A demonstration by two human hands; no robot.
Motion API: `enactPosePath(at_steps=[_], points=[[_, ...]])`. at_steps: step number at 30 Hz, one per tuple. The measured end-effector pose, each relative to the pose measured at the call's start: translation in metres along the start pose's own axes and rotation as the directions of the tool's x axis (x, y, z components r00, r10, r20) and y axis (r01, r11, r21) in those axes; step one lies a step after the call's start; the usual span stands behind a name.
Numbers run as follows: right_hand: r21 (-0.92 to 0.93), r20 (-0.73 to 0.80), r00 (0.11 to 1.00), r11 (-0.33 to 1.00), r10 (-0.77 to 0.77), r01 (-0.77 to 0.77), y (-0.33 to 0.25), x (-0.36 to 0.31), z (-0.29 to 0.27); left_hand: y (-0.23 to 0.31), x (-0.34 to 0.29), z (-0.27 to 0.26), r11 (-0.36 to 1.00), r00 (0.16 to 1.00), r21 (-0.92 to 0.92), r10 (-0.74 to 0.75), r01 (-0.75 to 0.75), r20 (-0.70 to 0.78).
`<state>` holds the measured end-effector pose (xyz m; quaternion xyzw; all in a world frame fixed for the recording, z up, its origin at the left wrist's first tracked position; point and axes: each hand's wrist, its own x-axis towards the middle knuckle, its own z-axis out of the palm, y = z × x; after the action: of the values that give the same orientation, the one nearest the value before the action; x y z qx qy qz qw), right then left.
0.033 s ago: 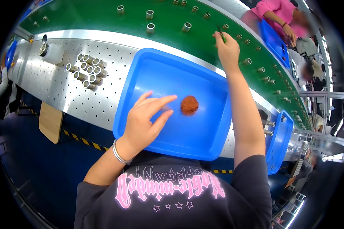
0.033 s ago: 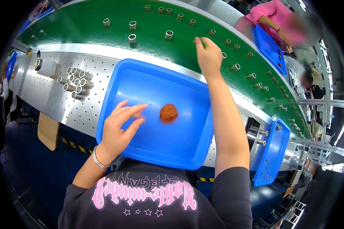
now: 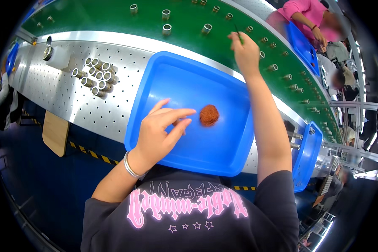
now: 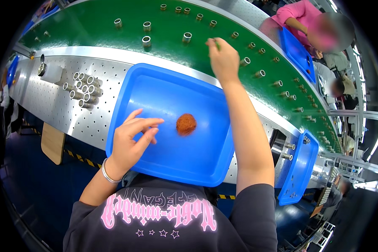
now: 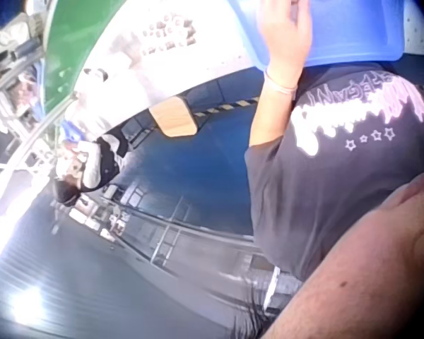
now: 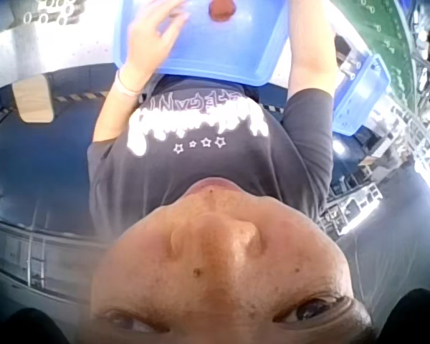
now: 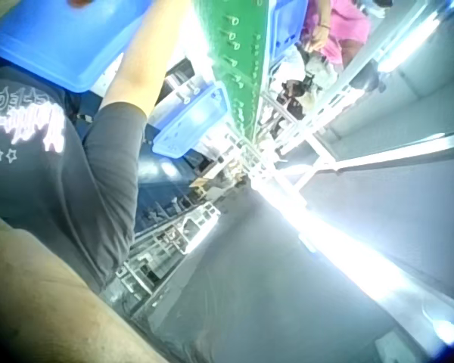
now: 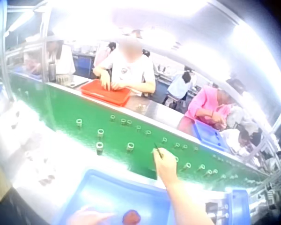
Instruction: The person uses a green-handled tool to scrape and clean the exterior of small cylindrical metal parts. They hold each part in their left hand and repeatedly rub the tool against the surface, rotating the part to access different areas. The person handles the parts one at a time, placing them into a blue tray after cleaning.
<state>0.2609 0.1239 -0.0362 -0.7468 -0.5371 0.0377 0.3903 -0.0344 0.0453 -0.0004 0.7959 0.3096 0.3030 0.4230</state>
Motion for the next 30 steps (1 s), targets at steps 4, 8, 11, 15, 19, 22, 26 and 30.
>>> enactPosePath(at_steps=[4, 8, 11, 15, 19, 22, 26, 30], points=[[0.060, 0.227, 0.942, 0.969, -0.247, 0.239, -0.068, -0.002, 0.046, -0.002, 0.003, -0.001, 0.968, 0.996, -0.233, -0.091, 0.094, 0.027], [-0.115, 0.332, 0.907, 0.943, -0.260, 0.312, -0.100, 0.007, 0.080, 0.000, 0.005, -0.002, 0.955, 0.993, -0.275, -0.113, 0.116, 0.026], [-0.134, 0.316, 0.903, 0.929, -0.291, 0.346, -0.089, 0.013, 0.098, -0.001, 0.005, -0.010, 0.950, 0.986, -0.268, -0.141, 0.160, 0.088], [0.069, 0.350, 0.920, 0.985, -0.174, 0.160, -0.103, 0.001, 0.073, -0.015, -0.001, -0.013, 0.829, 0.963, -0.510, -0.268, 0.231, 0.001], [0.446, 0.462, 0.866, 0.894, -0.191, -0.041, -0.104, -0.039, 0.013, -0.017, 0.003, -0.009, 0.647, 0.901, -0.726, -0.424, 0.233, -0.088], [0.524, 0.575, 0.800, 0.828, -0.170, -0.200, -0.100, -0.079, -0.029, -0.010, 0.006, -0.006, 0.594, 0.929, -0.758, -0.369, 0.270, 0.042], [0.466, 0.751, 0.660, 0.716, -0.009, -0.520, -0.101, -0.115, -0.063, -0.004, 0.001, 0.005, 0.545, 0.929, -0.758, -0.289, 0.358, 0.231], [0.456, 0.410, 0.912, 0.873, -0.033, -0.173, -0.110, -0.131, -0.074, 0.002, -0.001, 0.017, 0.612, 0.939, -0.717, -0.284, 0.334, 0.195]])
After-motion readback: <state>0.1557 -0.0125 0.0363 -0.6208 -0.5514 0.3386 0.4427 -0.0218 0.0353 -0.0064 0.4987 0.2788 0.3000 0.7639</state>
